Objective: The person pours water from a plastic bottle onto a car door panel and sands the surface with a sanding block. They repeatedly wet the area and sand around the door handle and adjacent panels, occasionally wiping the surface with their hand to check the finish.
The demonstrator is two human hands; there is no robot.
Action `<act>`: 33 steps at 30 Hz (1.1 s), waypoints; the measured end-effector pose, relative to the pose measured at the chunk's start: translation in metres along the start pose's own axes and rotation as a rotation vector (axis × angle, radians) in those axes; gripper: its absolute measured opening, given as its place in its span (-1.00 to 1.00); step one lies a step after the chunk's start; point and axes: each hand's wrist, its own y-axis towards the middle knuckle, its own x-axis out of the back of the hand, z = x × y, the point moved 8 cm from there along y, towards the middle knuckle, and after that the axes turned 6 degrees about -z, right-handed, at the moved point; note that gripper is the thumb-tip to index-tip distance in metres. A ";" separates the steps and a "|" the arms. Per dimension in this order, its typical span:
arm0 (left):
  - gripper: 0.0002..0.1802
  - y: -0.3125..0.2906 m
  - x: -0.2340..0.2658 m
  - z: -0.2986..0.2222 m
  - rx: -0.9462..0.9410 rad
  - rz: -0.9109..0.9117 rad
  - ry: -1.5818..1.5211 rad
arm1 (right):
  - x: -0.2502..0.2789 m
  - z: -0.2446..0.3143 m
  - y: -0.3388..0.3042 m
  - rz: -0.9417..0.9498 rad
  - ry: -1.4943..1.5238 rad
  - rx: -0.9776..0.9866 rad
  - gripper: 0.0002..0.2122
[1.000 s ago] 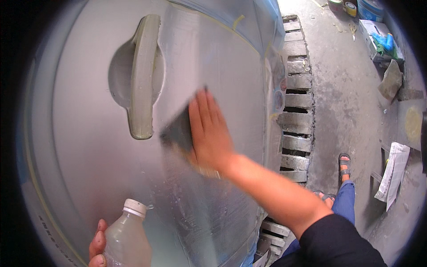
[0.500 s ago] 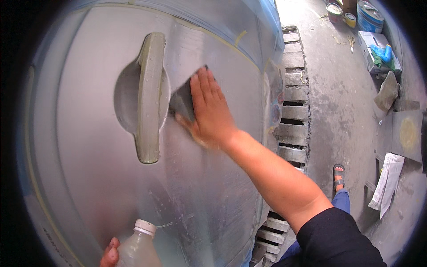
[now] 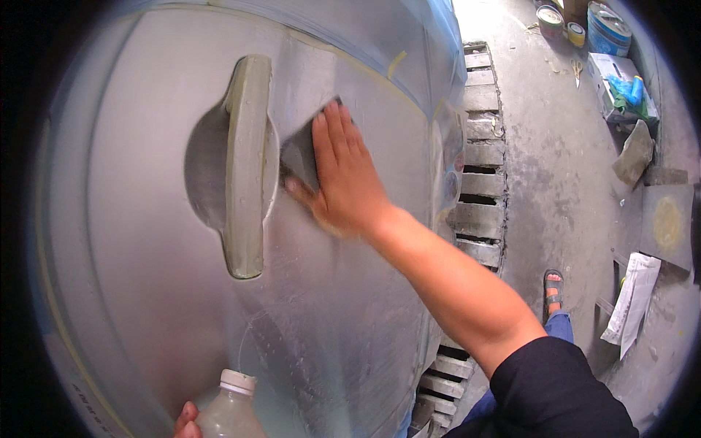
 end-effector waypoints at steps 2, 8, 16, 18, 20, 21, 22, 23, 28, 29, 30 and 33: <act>-0.38 -0.003 0.006 -0.004 0.002 -0.021 0.018 | -0.008 0.032 -0.072 0.072 0.115 0.091 -0.25; -0.39 0.007 0.002 -0.005 0.013 -0.026 0.006 | -0.006 0.052 -0.120 0.180 0.186 0.132 -0.34; -0.39 -0.002 -0.005 -0.002 0.014 -0.023 0.014 | 0.000 0.050 -0.125 0.152 0.143 0.137 -0.28; -0.39 0.001 -0.005 -0.004 0.012 -0.018 -0.001 | 0.006 0.063 -0.172 0.259 0.152 0.142 -0.33; -0.40 0.001 -0.002 -0.003 0.011 -0.019 0.006 | 0.012 0.072 -0.171 0.270 0.168 0.110 -0.33; -0.40 0.000 -0.004 -0.002 0.014 -0.021 0.008 | 0.005 0.059 -0.154 0.216 0.168 0.102 -0.32; -0.40 0.001 -0.008 0.000 0.011 -0.012 -0.004 | 0.007 0.040 -0.110 0.163 0.152 0.097 -0.30; -0.40 -0.002 -0.009 -0.001 0.005 -0.016 0.004 | 0.005 0.026 -0.070 0.093 0.109 0.109 -0.31; -0.40 -0.007 -0.010 -0.001 0.001 -0.012 0.011 | 0.007 0.031 -0.068 0.034 0.137 0.029 -0.32; -0.40 -0.008 -0.007 -0.002 0.002 -0.015 0.015 | 0.005 0.049 -0.117 0.073 0.179 0.046 -0.30; -0.40 -0.009 -0.003 -0.002 0.005 -0.025 0.020 | 0.005 0.066 -0.166 0.157 0.171 0.033 -0.26; -0.41 -0.003 -0.006 -0.002 0.010 -0.011 0.005 | 0.011 0.060 -0.159 0.150 0.149 0.001 -0.20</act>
